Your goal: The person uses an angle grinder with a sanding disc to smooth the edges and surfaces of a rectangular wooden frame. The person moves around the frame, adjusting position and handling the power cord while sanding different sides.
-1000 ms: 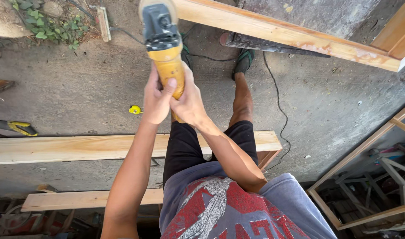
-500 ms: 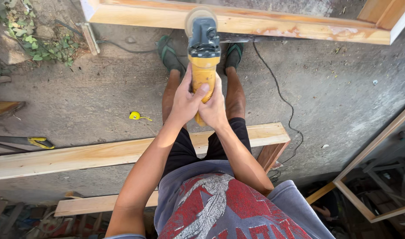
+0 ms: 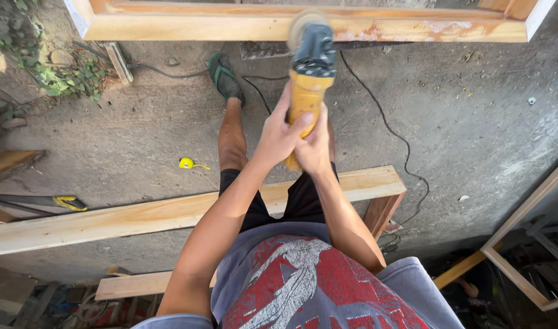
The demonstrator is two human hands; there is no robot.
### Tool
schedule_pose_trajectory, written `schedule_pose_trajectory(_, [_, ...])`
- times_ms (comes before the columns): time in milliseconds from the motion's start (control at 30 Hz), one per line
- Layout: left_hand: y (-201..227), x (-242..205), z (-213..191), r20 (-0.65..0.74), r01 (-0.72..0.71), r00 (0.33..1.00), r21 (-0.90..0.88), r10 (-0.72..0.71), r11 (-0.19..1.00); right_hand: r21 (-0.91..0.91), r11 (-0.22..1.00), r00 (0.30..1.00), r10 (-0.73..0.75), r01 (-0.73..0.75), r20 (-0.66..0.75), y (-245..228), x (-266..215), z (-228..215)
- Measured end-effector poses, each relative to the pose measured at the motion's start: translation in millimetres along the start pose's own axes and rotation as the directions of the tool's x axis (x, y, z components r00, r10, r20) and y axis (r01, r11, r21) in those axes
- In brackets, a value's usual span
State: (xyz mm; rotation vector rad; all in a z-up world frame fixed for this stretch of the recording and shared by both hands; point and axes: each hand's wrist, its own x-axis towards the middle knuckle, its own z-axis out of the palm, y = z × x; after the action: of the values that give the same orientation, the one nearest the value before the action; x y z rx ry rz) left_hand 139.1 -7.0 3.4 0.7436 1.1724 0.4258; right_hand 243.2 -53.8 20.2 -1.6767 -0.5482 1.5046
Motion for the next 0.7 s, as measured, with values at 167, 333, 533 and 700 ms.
schedule_pose_trajectory(167, [1, -24, -32, -0.109, -0.086, 0.992, -0.219, 0.063, 0.972, -0.227, 0.97, 0.989, 0.112, -0.087, 0.1, 2, 5, 28])
schedule_pose_trajectory(333, [-12, -17, -7, -0.137, -0.082, 0.99, -0.277, 0.045, 0.957, -0.268, 0.963, 0.994, 0.052, -0.024, 0.1, -7, 7, 6])
schedule_pose_trajectory(533, [-14, 13, 78, 0.006, 0.001, 1.0, -0.282, 0.0, 0.959, -0.258, 0.957, 0.991, 0.121, -0.134, -0.062, -24, 11, -75])
schedule_pose_trajectory(700, [-18, 32, 137, 0.015, -0.004, 1.0, -0.202, 0.007, 0.979, -0.193, 0.978, 0.996, 0.075, -0.083, -0.049, -22, 14, -138])
